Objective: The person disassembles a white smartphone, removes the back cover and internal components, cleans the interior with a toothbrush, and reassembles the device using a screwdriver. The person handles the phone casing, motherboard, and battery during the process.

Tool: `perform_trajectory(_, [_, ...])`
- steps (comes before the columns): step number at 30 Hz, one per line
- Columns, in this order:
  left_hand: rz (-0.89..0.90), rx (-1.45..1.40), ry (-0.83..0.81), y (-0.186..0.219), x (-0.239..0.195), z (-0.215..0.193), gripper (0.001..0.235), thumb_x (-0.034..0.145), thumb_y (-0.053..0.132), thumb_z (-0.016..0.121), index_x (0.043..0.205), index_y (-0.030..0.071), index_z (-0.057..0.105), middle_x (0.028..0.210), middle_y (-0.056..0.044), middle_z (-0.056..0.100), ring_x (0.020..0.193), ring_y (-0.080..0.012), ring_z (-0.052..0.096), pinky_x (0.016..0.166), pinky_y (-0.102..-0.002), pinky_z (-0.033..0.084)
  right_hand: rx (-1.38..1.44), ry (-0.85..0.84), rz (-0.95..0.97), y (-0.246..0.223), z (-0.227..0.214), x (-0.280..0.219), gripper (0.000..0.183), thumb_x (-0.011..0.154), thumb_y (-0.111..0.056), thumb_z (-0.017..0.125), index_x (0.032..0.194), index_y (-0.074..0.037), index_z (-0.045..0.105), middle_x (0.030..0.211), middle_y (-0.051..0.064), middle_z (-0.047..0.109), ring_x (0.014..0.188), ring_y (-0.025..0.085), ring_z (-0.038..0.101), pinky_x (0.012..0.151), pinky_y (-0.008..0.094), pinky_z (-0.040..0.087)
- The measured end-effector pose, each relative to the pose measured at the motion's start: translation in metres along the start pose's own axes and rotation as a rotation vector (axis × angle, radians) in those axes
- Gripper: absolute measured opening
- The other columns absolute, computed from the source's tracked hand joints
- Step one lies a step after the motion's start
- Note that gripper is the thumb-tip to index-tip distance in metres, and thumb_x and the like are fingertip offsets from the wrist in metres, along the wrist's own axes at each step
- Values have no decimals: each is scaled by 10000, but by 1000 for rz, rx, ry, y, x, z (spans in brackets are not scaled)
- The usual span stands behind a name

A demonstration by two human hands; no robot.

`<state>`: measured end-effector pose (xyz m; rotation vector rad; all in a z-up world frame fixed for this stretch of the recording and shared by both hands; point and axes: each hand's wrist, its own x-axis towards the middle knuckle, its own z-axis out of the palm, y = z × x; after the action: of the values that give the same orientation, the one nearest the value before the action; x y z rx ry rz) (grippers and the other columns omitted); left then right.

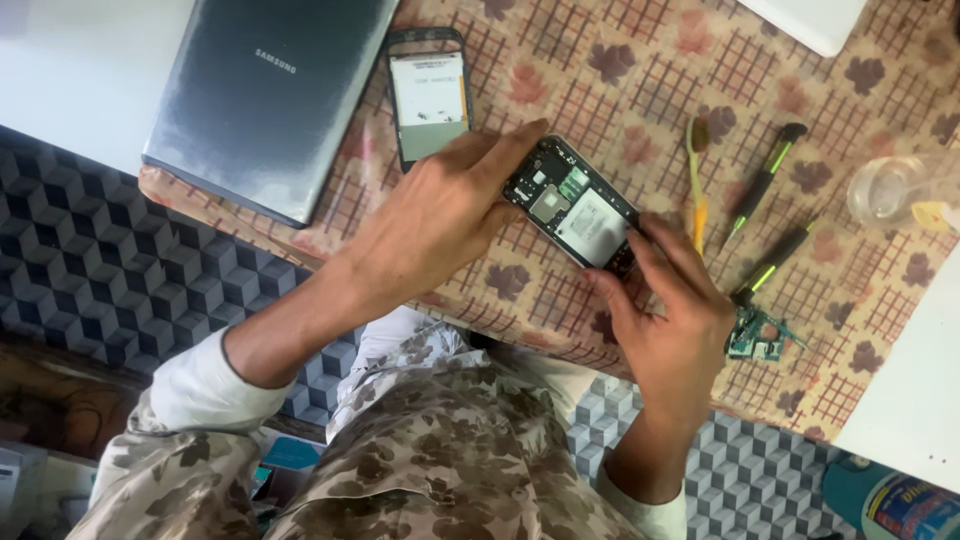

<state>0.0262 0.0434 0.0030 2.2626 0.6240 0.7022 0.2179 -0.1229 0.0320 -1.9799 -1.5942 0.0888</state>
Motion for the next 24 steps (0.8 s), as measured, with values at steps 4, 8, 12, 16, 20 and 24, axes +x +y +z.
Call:
perform_trajectory(4, [-270,-134,-31,12,5,1,577,922,-64,656,1470,-53,475,1134,-264,706,822,-335,758,679,-378,647,-33,6,-11,-11,4,4,507,825,-160,919,1256,19,722,1336,162,691,1241,323,704,1008,387,606])
perform_trajectory(8, [-277,-88,99,21,12,7,556,883,-50,708,1411,-89,541,1035,-266,716,825,-384,727,711,-455,590,-147,0,-50,-15,7,8,616,738,-204,948,1248,41,705,1298,167,702,1167,362,685,970,427,584])
perform_trajectory(12, [-182,-356,170,16,13,11,445,896,-62,654,1337,-73,599,1150,-249,699,867,-278,761,706,-325,672,-40,25,26,-10,10,4,697,728,-248,959,1288,54,677,1301,195,693,1146,331,710,949,396,593])
perform_trajectory(16, [-221,-688,124,13,8,15,444,942,-42,617,1386,-46,590,1076,-194,739,672,-171,620,522,-271,537,40,119,80,-6,18,-7,722,747,-259,959,1338,27,659,1337,204,688,1210,309,715,1013,392,594])
perform_trajectory(20, [-286,-776,118,9,7,12,378,1038,7,556,1413,-24,590,951,-133,767,466,-77,461,368,-201,392,132,92,-53,3,28,-8,749,764,-178,961,1401,2,610,1405,211,647,1307,321,661,1130,406,569])
perform_trajectory(24, [-297,-762,119,-5,4,3,378,1056,-2,556,1433,-38,563,912,-144,734,516,-80,574,413,-202,487,752,20,79,18,23,-18,650,886,-28,866,1447,35,543,1458,209,602,1361,265,635,1134,397,599])
